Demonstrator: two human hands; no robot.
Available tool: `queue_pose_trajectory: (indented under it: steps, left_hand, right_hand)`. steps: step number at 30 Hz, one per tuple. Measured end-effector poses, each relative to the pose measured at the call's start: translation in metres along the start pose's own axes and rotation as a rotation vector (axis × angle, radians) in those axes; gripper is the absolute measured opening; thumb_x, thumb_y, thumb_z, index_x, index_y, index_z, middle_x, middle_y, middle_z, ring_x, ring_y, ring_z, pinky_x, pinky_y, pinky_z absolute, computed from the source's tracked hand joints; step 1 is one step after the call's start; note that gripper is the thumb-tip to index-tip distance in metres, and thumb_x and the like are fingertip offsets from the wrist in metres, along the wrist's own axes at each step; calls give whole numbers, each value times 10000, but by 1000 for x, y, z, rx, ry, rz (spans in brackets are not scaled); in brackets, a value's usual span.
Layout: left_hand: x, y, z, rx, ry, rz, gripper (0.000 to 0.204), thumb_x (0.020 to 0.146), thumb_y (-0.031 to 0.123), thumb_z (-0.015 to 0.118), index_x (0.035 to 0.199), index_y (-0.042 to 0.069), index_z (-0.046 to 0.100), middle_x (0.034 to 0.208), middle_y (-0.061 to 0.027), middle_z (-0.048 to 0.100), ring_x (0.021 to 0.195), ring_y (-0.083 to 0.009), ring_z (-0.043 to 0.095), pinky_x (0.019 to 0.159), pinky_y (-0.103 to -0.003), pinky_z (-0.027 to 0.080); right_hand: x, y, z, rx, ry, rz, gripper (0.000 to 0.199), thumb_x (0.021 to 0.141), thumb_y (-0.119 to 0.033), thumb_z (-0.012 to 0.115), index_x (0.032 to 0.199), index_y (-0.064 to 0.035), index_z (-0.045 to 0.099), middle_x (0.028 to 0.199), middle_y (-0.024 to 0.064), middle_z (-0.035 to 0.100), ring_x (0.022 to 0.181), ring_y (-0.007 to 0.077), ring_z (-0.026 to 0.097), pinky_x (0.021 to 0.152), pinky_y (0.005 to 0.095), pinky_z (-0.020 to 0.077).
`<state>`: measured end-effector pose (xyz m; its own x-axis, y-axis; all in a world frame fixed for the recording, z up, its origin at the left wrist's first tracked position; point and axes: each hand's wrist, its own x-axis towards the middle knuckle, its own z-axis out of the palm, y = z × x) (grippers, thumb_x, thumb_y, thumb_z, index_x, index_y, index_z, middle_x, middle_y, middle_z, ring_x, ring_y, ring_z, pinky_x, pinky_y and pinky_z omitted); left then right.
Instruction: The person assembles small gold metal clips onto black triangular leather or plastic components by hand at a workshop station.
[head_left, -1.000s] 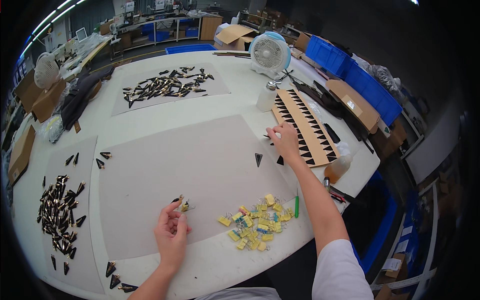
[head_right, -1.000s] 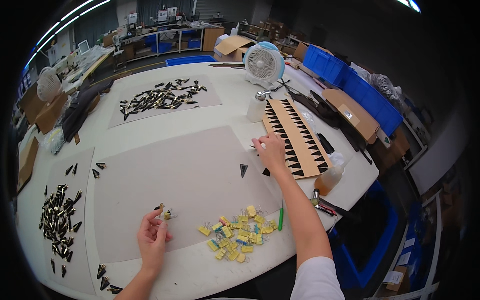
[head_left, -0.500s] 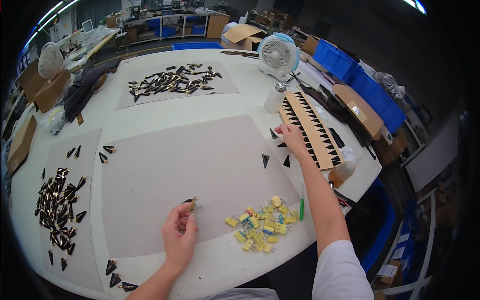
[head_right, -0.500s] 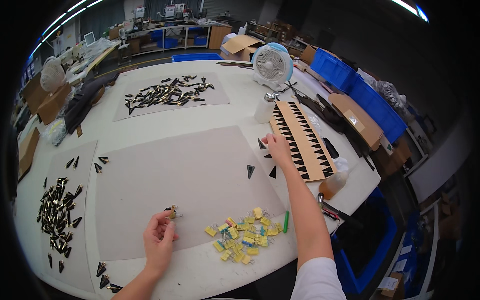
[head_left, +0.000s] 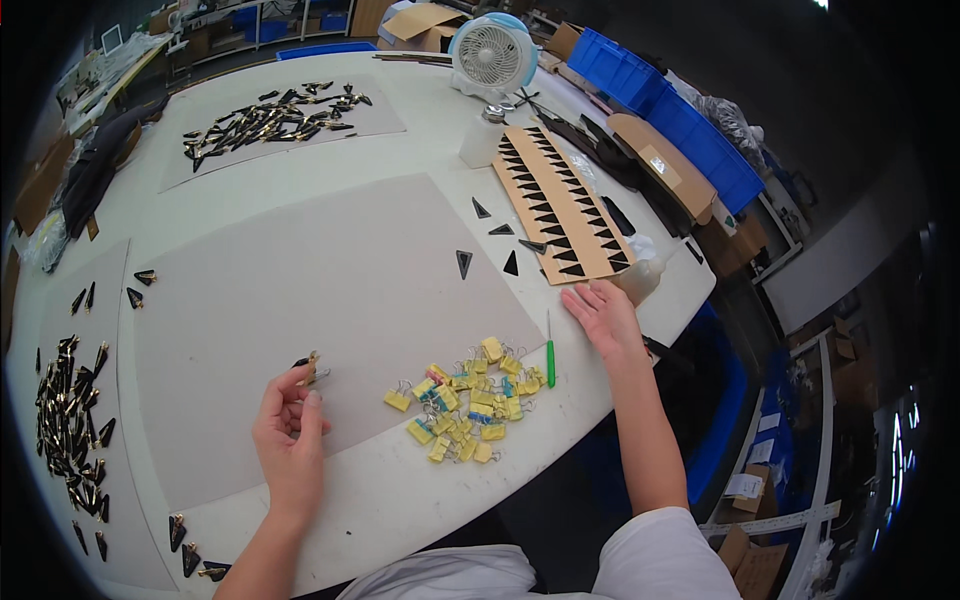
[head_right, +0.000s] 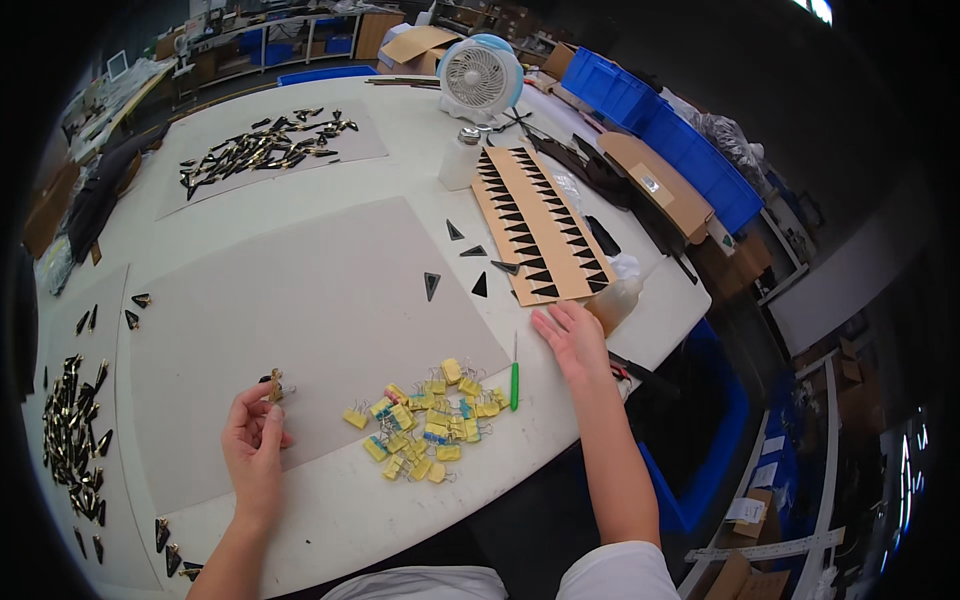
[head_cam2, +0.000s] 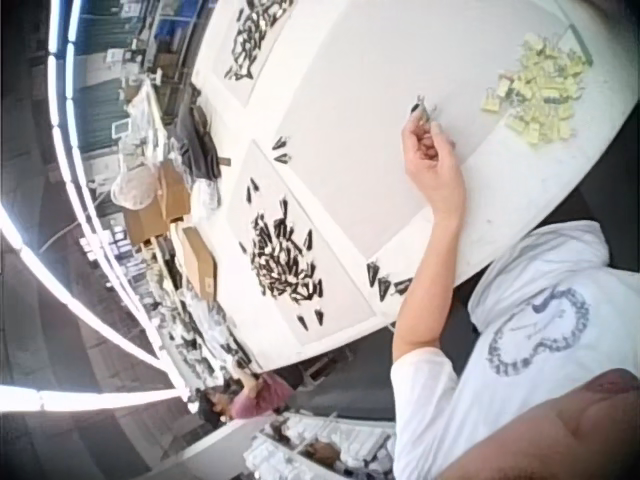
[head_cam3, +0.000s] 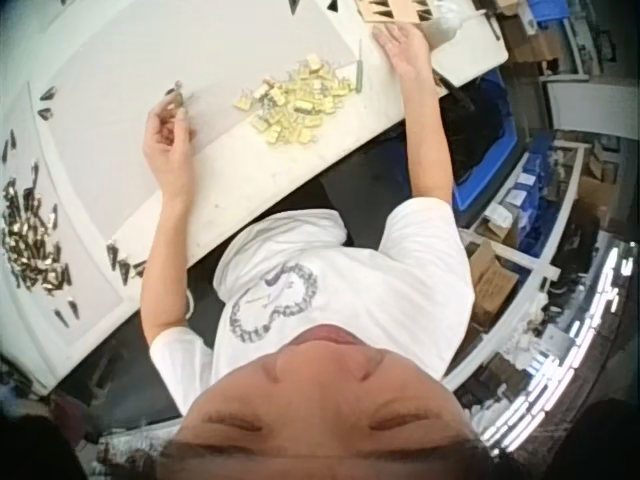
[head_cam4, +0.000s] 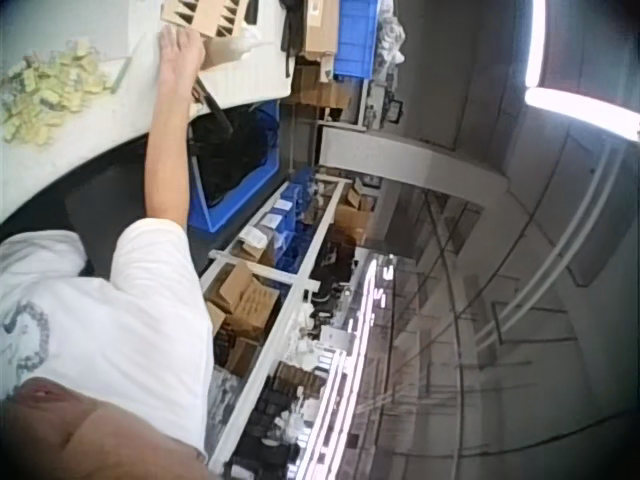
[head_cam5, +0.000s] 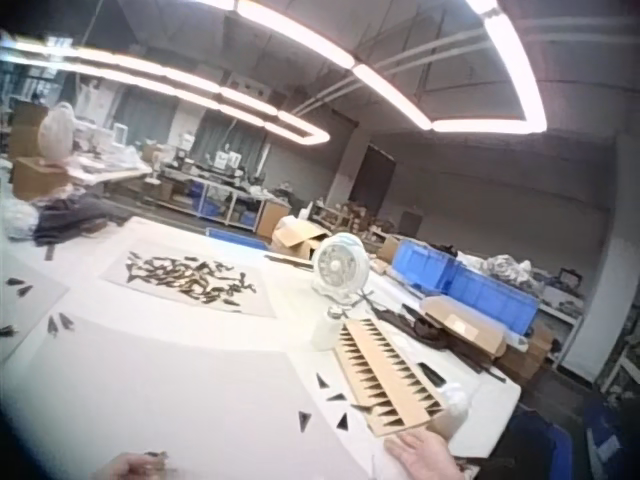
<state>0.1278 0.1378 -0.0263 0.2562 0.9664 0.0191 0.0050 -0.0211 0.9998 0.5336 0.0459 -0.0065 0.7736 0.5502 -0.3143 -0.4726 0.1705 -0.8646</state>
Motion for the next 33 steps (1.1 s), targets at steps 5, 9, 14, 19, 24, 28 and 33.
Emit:
queue_pose_trajectory:
  steps: [5,9,14,19,24,28,33]
  left_hand:
    - [0,-3,4,-19,-4,25,222,944,63,563,1158,18,607,870,14,534,683,-33,494,612,-193,459]
    - [0,-3,2,-29,-5,38,217,941,46,567,1150,9,613,843,19,524,657,-25,494,597,-189,467]
    - [2,-8,-4,-33,-21,43,223,940,57,575,1156,12,610,863,20,523,660,-25,495,606,-184,454]
    - [2,-5,-3,-18,-36,35,236,942,75,581,1169,15,605,880,16,528,667,-31,502,612,-180,441]
    - [2,-7,0,-20,-13,52,209,929,37,566,1126,-6,619,829,11,539,632,-37,513,571,-178,434]
    - [2,-6,2,-3,-26,58,209,928,37,565,1125,-10,617,829,7,541,634,-41,521,568,-180,433]
    - [1,-9,-3,-20,-2,54,209,928,35,564,1126,-9,617,833,4,546,638,-44,529,566,-183,433]
  right_hand:
    - [40,-8,-8,-18,116,18,193,901,-74,578,1056,20,511,1016,122,555,851,215,581,816,371,557]
    - [55,-13,-3,-110,170,-76,80,883,-69,602,937,-33,556,834,42,569,722,145,561,666,325,557]
    - [51,-13,7,-158,272,-153,64,893,-63,582,929,-21,550,817,47,549,695,140,555,622,321,576]
    - [59,-8,7,-88,282,-185,82,907,-60,540,956,5,529,810,67,520,675,155,551,655,364,615]
    - [74,-5,6,-58,332,-200,133,918,-32,455,1026,17,513,879,98,543,690,174,566,640,388,621]
    - [75,-1,5,-11,380,-224,245,915,0,392,1150,18,461,1042,151,528,762,220,581,644,401,618]
    - [57,22,15,-26,370,-294,333,923,-21,452,1256,-10,449,1074,126,530,806,232,583,687,362,595]
